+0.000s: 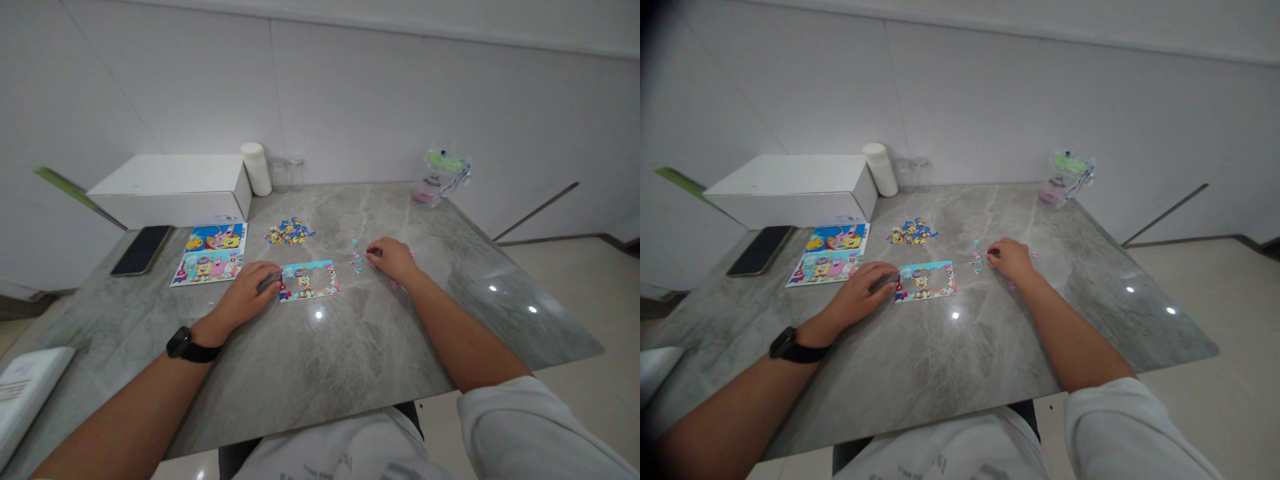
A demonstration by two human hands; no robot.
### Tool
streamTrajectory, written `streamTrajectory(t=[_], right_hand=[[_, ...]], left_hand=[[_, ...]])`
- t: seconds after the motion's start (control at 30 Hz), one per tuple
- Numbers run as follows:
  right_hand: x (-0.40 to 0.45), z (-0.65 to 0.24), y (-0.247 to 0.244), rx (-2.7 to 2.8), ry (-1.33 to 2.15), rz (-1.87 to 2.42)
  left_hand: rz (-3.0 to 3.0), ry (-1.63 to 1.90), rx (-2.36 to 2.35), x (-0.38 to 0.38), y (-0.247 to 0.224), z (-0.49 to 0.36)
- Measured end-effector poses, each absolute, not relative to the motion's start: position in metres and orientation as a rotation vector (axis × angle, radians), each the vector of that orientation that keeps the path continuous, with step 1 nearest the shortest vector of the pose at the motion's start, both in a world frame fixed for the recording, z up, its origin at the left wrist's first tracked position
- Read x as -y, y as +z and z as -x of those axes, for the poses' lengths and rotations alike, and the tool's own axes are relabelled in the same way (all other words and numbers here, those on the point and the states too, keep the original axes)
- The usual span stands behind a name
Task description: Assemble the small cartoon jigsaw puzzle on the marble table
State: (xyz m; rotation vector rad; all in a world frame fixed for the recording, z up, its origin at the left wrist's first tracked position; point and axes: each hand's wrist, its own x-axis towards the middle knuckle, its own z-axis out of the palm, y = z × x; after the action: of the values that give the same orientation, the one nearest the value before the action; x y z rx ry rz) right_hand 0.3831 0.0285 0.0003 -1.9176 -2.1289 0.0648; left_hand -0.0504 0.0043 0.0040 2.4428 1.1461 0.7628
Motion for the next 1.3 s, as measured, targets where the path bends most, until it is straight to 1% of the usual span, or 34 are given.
streamTrajectory(t=[0.2, 0.43, 0.73, 0.87, 1.0, 1.2, 1.3], right_hand=[[-0.032, -0.383, -0.006, 2.104, 0.181, 1.89], [-0.028, -0.381, -0.003, 2.1, 0.102, 1.945], [-0.032, -0.383, -0.002, 2.134, 0.194, 1.964], [-0.032, -0.384, -0.004, 2.097, 0.243, 1.91], [-0.032, -0.382, -0.004, 1.96, 0.41, 1.748], [-0.029, -0.369, 0.006, 1.633, 0.837, 1.436], [-0.024, -0.361, 0.014, 1.543, 0.968, 1.367]], left_hand=[[-2.434, 0.754, -1.142, -0.005, 0.004, 0.05], [-2.437, 0.758, -1.131, -0.004, 0.002, 0.05], [-2.421, 0.748, -1.129, -0.005, 0.001, 0.051], [-2.421, 0.747, -1.119, -0.005, 0.002, 0.051], [-2.42, 0.761, -1.113, -0.004, 0.003, 0.05], [-2.428, 0.751, -1.093, -0.003, 0.005, 0.049], [-2.433, 0.743, -1.081, -0.003, 0.004, 0.049]])
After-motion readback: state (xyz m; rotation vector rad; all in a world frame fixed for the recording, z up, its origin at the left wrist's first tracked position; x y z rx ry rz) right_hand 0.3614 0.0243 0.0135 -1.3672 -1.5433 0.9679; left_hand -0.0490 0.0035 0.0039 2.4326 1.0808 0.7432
